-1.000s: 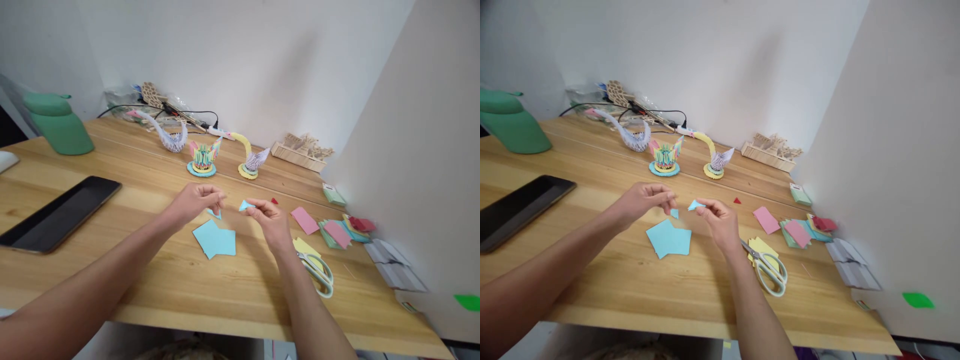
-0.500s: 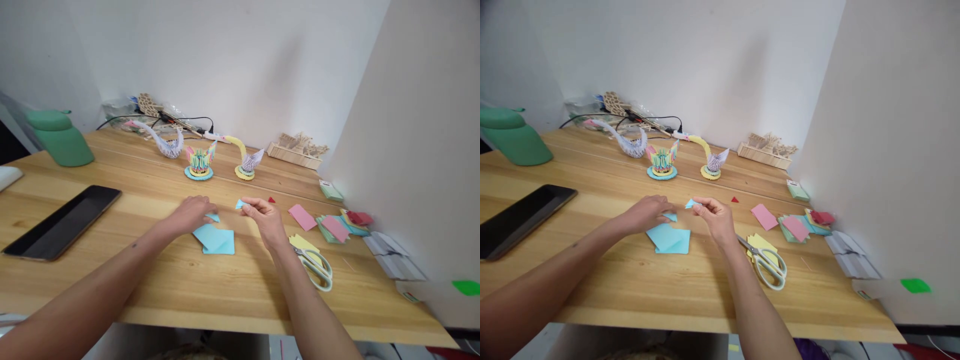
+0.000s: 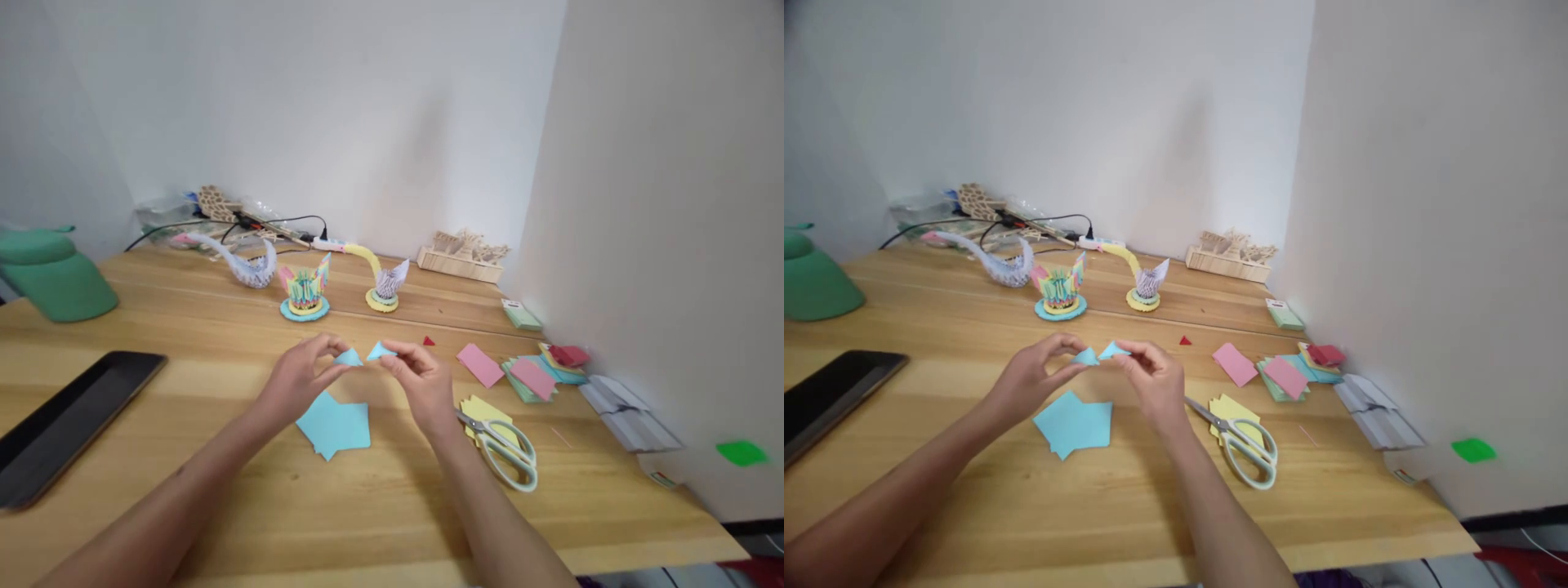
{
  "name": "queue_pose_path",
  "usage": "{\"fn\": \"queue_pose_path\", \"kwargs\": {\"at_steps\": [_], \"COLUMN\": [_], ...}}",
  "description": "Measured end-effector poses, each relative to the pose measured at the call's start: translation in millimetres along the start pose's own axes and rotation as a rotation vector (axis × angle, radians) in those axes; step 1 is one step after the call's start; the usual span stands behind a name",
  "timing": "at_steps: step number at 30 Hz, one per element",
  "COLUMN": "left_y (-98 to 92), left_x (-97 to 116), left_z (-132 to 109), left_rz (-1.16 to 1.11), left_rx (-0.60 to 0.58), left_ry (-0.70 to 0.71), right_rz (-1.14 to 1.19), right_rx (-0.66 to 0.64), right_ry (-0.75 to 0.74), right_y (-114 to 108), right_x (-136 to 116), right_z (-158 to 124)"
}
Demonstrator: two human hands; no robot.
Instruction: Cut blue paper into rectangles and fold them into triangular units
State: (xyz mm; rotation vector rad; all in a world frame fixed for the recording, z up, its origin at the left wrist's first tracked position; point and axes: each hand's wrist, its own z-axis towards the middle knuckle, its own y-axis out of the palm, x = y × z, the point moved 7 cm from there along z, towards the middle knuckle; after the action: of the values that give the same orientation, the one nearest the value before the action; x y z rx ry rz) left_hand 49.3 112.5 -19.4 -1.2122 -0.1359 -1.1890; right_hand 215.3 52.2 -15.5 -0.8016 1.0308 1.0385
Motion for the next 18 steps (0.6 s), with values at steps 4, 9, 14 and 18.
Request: {"fn": "queue_pose_path", "kwargs": {"at_steps": [4, 9, 14, 18], "left_y": [-11.0, -15.6, -22.9, -24.0], "left_x": [25.5, 45.7, 55.0, 49.7], "left_z": [-10.1, -18.7, -23.2, -20.8], "left_rz": [0.021, 0.098, 0.181, 0.195], "left_rx": [0.221, 0.288, 0.339, 0.345], "left_ry": [0.193, 0.363, 0.488, 0.451], "right_rz": [-0.022, 0.133, 0.198, 0.157], "right_rx": [0.043, -0.002, -0.042, -0.017], "right_ry": [-0.130, 0.009, 0.078, 0.070], "right_y": [-1.4, 2.8, 8.3, 7.0], "right_x": [-22.4, -18.5, -10.3, -9.0], "right_z": [-7.2, -7.6, -7.6, -8.6]}}
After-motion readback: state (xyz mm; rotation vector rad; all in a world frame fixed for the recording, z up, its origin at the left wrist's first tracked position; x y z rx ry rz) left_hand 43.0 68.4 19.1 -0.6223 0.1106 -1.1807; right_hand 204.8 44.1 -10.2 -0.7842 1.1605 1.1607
